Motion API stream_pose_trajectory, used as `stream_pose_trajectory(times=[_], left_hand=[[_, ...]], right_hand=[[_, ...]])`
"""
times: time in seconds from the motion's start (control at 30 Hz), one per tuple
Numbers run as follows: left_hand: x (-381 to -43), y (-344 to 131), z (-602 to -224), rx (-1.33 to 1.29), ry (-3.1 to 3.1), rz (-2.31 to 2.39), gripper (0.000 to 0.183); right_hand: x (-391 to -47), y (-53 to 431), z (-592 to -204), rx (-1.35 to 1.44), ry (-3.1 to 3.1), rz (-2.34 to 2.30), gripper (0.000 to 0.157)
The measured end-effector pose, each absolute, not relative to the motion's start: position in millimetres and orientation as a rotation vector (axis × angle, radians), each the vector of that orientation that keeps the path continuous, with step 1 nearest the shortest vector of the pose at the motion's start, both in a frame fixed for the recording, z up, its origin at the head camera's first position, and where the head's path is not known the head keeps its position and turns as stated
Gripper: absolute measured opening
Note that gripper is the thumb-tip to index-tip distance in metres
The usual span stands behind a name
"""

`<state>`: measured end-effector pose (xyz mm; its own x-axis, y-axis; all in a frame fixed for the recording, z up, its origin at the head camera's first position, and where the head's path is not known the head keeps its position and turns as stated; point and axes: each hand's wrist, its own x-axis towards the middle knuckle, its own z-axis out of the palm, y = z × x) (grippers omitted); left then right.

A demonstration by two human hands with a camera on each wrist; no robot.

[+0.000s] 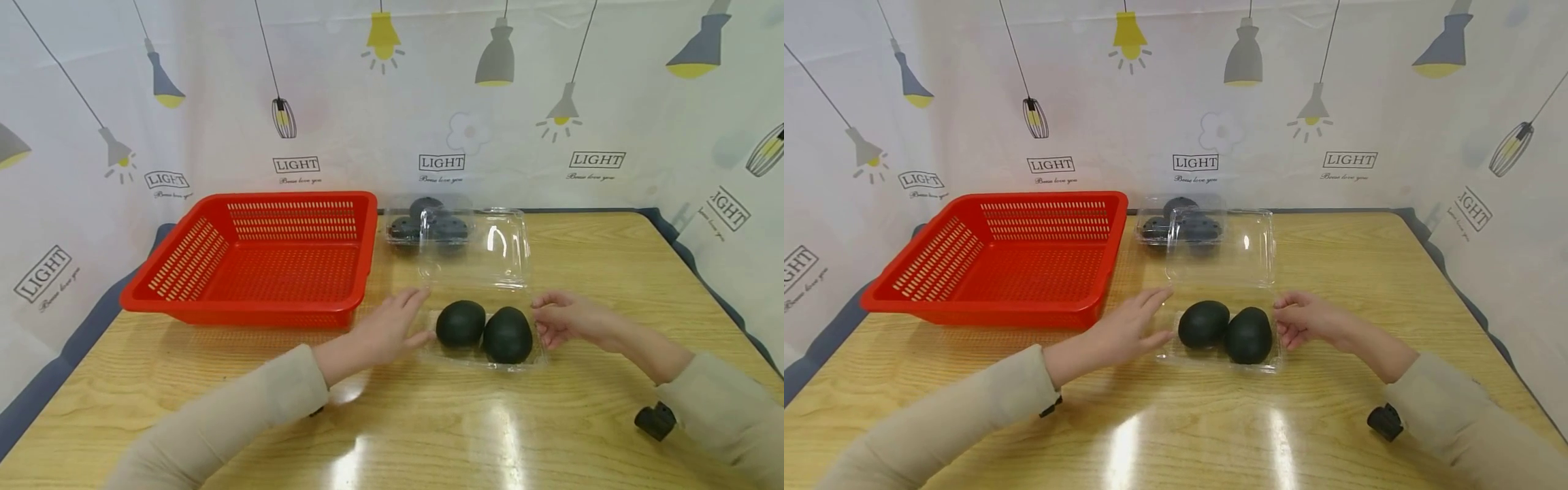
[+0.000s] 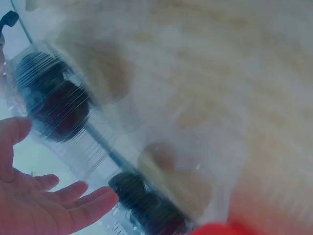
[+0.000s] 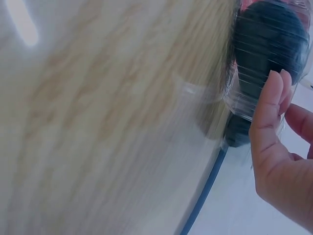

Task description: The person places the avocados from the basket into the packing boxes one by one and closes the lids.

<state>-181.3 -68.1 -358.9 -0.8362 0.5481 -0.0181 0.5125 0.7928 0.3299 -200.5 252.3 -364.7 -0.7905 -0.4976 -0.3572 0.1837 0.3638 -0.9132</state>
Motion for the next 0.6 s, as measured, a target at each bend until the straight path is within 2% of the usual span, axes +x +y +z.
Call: stream_pose_trajectory(times=[0.2,0.37,0.43,0.6], left_hand=[[-178,-64,-367,0.834,2.83,0.525,0.069],[-175,-64,-367,0.834,2.836,0.484,0.071],[-175,-64,-367,0.825,2.83,0.473,0.074],[-175,-63,-369,0.807,2.808,0.451,0.08]], right_hand=[[-202,262,-363,-0.262,2.013,-1.449,0.031],[-212,260,-360,-0.235,2.083,-1.408,0.06],[-217,257,-357,-0.238,2.126,-1.408,0.067],[-228,247,-349,-0.217,2.222,-1.45,0.067]])
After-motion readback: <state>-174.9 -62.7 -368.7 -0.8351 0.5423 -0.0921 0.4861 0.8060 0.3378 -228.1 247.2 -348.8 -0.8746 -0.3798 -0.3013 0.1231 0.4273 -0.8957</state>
